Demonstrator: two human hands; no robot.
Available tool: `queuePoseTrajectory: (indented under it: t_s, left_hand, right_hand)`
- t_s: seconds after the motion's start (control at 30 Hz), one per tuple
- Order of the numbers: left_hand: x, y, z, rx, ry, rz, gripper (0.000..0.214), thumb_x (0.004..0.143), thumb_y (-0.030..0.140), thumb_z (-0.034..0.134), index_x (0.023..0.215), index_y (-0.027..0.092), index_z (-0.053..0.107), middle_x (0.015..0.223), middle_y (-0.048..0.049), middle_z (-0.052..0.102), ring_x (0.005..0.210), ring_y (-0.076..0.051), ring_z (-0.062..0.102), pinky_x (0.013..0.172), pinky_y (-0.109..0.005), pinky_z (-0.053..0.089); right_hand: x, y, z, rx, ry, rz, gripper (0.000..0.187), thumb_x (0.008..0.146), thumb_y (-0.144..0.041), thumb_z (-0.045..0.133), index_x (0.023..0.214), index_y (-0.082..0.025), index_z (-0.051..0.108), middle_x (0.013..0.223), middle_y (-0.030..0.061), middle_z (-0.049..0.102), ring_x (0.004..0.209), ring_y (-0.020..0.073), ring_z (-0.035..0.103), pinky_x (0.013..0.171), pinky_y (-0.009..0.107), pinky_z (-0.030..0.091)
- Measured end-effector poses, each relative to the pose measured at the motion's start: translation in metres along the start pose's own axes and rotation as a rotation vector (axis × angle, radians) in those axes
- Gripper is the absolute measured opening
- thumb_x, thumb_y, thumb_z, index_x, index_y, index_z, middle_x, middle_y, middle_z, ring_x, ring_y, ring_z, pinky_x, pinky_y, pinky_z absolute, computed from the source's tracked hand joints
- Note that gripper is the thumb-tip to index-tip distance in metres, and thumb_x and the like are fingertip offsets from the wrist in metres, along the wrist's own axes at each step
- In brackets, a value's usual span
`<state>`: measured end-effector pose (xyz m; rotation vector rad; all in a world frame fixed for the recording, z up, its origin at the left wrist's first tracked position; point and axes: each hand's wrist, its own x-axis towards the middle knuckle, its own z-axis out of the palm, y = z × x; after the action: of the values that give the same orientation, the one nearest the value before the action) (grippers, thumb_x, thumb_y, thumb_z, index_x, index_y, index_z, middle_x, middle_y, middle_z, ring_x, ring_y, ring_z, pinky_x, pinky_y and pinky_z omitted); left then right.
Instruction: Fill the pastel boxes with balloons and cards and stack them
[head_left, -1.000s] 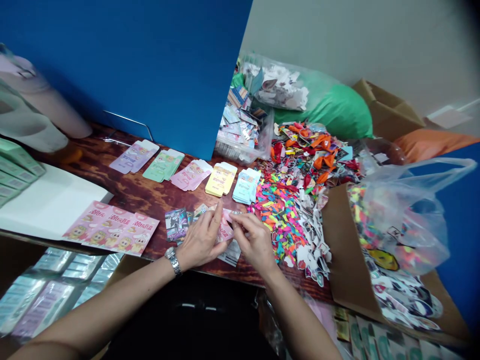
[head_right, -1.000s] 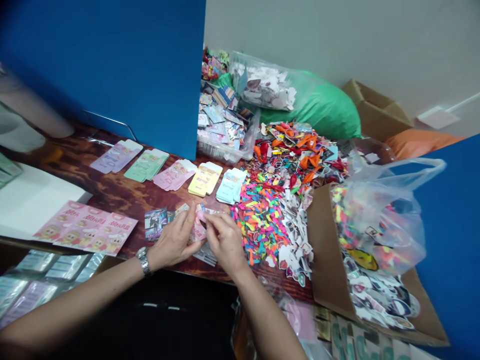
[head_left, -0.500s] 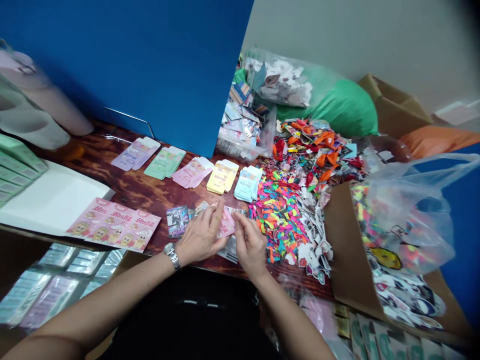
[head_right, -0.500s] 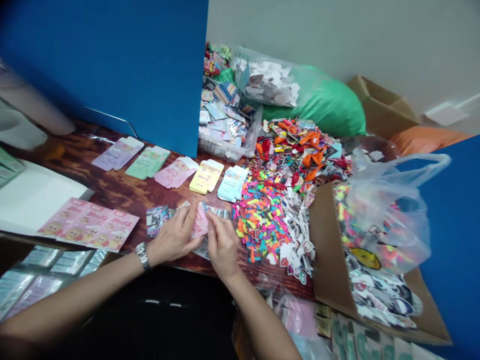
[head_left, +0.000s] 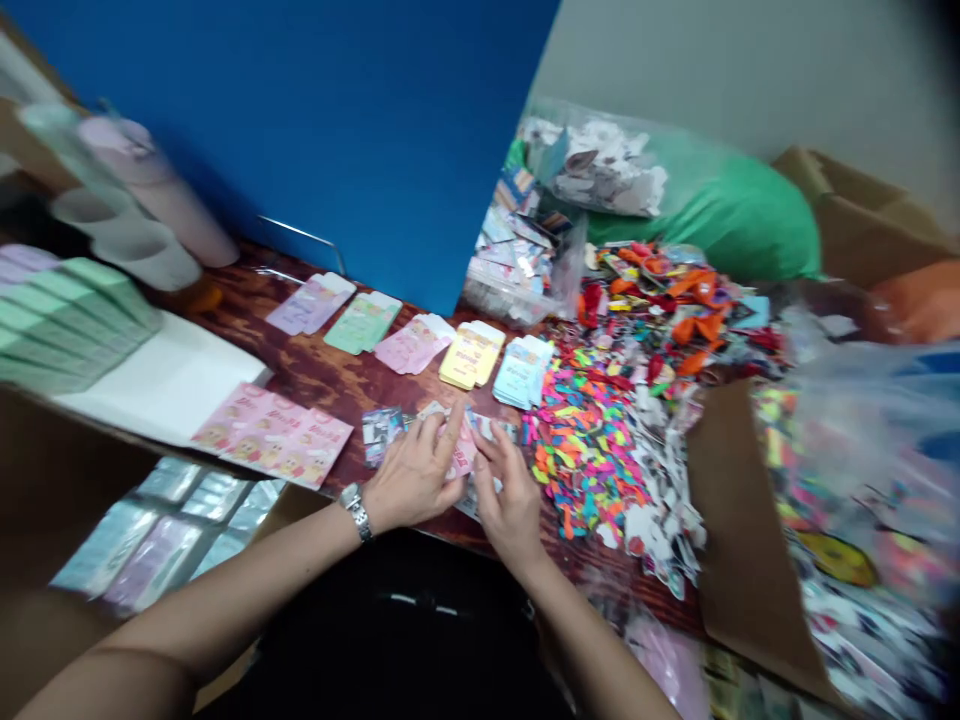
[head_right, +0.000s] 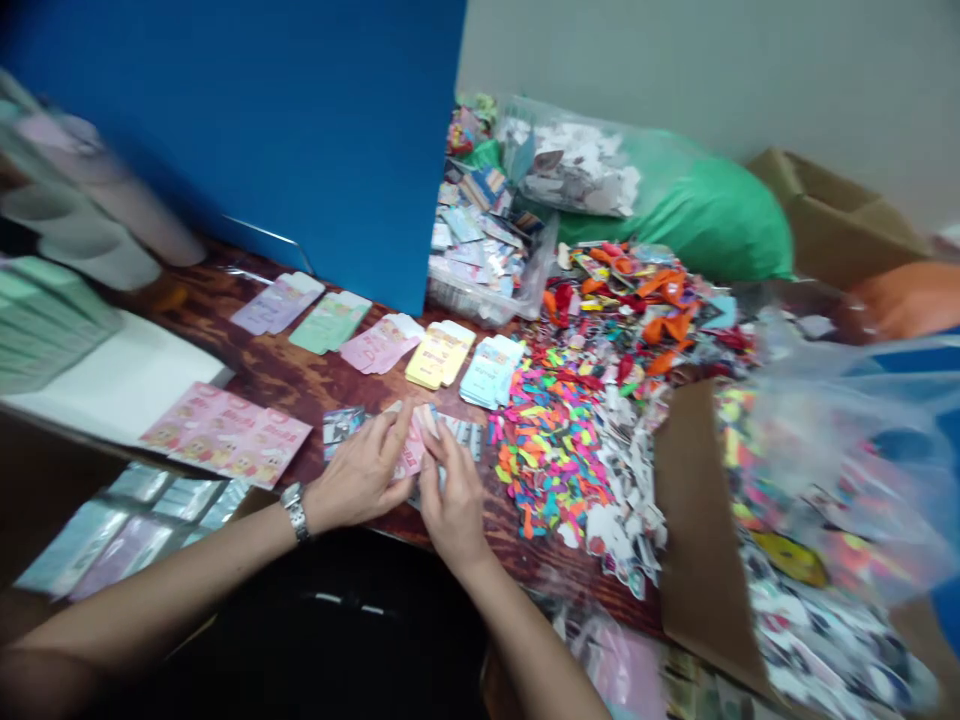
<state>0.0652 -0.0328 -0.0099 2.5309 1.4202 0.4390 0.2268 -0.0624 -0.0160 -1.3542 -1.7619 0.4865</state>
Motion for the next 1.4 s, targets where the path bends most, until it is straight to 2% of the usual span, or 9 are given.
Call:
queuePoseTrajectory:
  t_s: [0.13, 0.37, 0.5, 0.73, 0.87, 1.03, 1.2, 1.3, 1.4]
  left_hand:
    - [-0.029, -0.013, -0.022, 0.045, -0.035, -0.084, 0.088, 0.087, 0.035, 0.05, 0.155, 0.015, -0.002, 0.129, -0.0182, 0.049, 0.108, -0.03, 0.052, 0.085, -0.043, 0.051]
    - [-0.08, -0.053, -0.041, 0.386, 0.0, -0.316, 0.084, 0.091, 0.048, 0.049, 0.153, 0.006, 0.013, 0.109, -0.0176, 0.057, 0.097, -0.032, 0.052, 0.082, -0.044, 0.047]
    - [-0.089, -0.066, -0.038, 0.484, 0.015, -0.399, 0.078, 0.089, 0.047, 0.053, 0.151, 0.009, 0.025, 0.115, -0.0202, 0.055, 0.105, -0.036, 0.05, 0.088, -0.049, 0.043]
    - [-0.096, -0.084, -0.033, 0.528, 0.09, -0.434, 0.07, 0.089, 0.041, 0.055, 0.149, 0.013, 0.034, 0.133, -0.0231, 0.051, 0.119, -0.039, 0.045, 0.095, -0.052, 0.04]
    - [-0.1, -0.092, -0.035, 0.558, 0.118, -0.471, 0.071, 0.089, 0.041, 0.055, 0.149, 0.012, 0.033, 0.141, -0.0256, 0.045, 0.126, -0.043, 0.042, 0.099, -0.057, 0.036]
    - [-0.103, -0.093, -0.033, 0.509, 0.154, -0.435, 0.068, 0.089, 0.04, 0.053, 0.149, 0.014, 0.035, 0.144, -0.0254, 0.043, 0.13, -0.046, 0.039, 0.101, -0.064, 0.032]
    - [-0.098, -0.09, -0.035, 0.501, 0.182, -0.395, 0.066, 0.088, 0.036, 0.054, 0.148, 0.015, 0.036, 0.143, -0.0254, 0.044, 0.132, -0.047, 0.037, 0.103, -0.069, 0.029]
    - [-0.09, -0.085, -0.038, 0.508, 0.196, -0.359, 0.065, 0.088, 0.036, 0.056, 0.147, 0.015, 0.037, 0.142, -0.0249, 0.045, 0.132, -0.046, 0.039, 0.103, -0.068, 0.03]
    - [-0.082, -0.077, -0.038, 0.481, 0.216, -0.324, 0.062, 0.088, 0.034, 0.057, 0.145, 0.015, 0.041, 0.142, -0.0235, 0.046, 0.132, -0.045, 0.04, 0.106, -0.065, 0.03]
  right_hand:
    - [0.004, -0.001, 0.005, 0.122, -0.091, 0.043, 0.052, 0.096, -0.018, 0.053, 0.145, -0.022, 0.038, 0.116, 0.0091, 0.07, 0.105, 0.0203, 0.068, 0.095, 0.039, 0.055]
    - [0.012, -0.015, 0.031, 0.135, -0.207, -0.156, 0.049, 0.095, -0.016, 0.053, 0.142, -0.024, 0.043, 0.109, 0.0072, 0.071, 0.103, 0.0209, 0.067, 0.093, 0.039, 0.054]
    - [0.021, -0.028, 0.054, 0.135, -0.327, -0.272, 0.048, 0.096, -0.014, 0.049, 0.142, -0.025, 0.044, 0.112, 0.008, 0.07, 0.103, 0.0216, 0.067, 0.091, 0.038, 0.056]
    - [0.017, -0.043, 0.12, 0.257, -0.557, -0.201, 0.062, 0.089, -0.014, 0.056, 0.147, -0.021, 0.036, 0.126, 0.012, 0.063, 0.098, 0.0192, 0.068, 0.085, 0.033, 0.059]
    - [0.023, -0.045, 0.13, 0.29, -0.594, -0.223, 0.062, 0.09, -0.016, 0.056, 0.148, -0.022, 0.034, 0.125, 0.0105, 0.063, 0.098, 0.0175, 0.067, 0.084, 0.031, 0.058]
    - [0.08, -0.021, 0.112, 0.037, -0.513, -0.275, 0.051, 0.095, -0.025, 0.049, 0.145, -0.02, 0.04, 0.127, 0.0126, 0.062, 0.11, 0.0234, 0.063, 0.093, 0.038, 0.054]
    - [0.164, 0.026, 0.108, -0.448, -0.403, -0.17, 0.06, 0.091, -0.031, 0.059, 0.143, -0.006, 0.042, 0.142, 0.0257, 0.047, 0.128, 0.0348, 0.048, 0.104, 0.048, 0.041]
    - [0.193, 0.044, 0.116, -0.644, -0.47, -0.067, 0.071, 0.087, -0.043, 0.065, 0.144, -0.008, 0.041, 0.14, 0.0263, 0.049, 0.124, 0.037, 0.048, 0.101, 0.051, 0.039]
    - [0.201, 0.052, 0.122, -0.706, -0.555, -0.05, 0.074, 0.084, -0.053, 0.065, 0.144, -0.015, 0.041, 0.129, 0.0208, 0.06, 0.117, 0.0352, 0.051, 0.097, 0.051, 0.038]
